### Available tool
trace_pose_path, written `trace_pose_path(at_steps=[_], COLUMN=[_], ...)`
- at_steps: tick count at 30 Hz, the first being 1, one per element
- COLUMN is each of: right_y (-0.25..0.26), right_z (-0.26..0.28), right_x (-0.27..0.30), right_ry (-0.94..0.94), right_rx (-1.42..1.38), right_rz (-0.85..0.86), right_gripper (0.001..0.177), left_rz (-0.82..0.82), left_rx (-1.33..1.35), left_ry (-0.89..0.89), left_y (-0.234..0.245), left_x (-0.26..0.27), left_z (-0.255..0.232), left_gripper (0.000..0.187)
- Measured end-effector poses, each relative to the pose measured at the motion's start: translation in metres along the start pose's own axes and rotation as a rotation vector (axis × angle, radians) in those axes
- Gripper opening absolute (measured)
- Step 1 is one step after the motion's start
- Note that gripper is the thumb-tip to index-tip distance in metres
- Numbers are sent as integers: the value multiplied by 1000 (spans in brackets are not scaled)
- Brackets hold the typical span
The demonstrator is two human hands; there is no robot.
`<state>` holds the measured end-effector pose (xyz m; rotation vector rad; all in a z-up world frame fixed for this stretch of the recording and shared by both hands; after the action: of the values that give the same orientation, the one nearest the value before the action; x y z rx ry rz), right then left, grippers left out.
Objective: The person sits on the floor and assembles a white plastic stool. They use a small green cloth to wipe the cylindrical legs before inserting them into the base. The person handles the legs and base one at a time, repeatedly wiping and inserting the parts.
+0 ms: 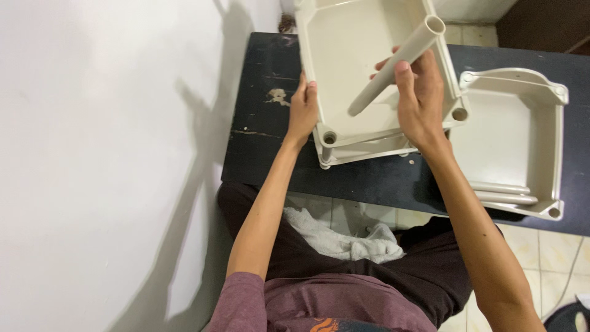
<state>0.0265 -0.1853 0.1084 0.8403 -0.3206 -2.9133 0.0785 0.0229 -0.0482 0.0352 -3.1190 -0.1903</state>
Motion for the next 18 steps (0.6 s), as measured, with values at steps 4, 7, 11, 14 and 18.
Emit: trace_pose_path(at_steps=[4, 7, 11, 14, 18], right_y=[-46, -71, -83, -92, -105], right_z=[20, 32, 38, 36, 26], right_x=[-9, -5, 3, 12, 28], right_ry=[-168, -176, -126, -90, -72], right_rx=[-204, -160, -10, 53, -39], right_rz=[133, 262, 378, 469, 447], right_gripper=[45, 45, 47, 46, 48], left_rz=[-33, 27, 124, 219, 205], left_rx=[0, 72, 66, 99, 329], left_ry=[-91, -186, 20, 34, -40], left_y=[9, 19, 23, 23, 12], left_x=[-3, 4, 1, 0, -11], left_z=[-11, -16, -15, -10, 4], left_gripper=[59, 57, 59, 66, 58])
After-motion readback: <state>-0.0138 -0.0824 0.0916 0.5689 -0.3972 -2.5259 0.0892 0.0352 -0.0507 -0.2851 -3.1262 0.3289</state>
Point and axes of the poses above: each hand's wrist, its own x-axis away from the middle knuckle, its own y-axis out of the back of the hand, z = x × y, the point moved 4 cm from there along -x, towards the middle knuckle, and after that the axes turned 5 degrees about -x, right-handed, at the moved point
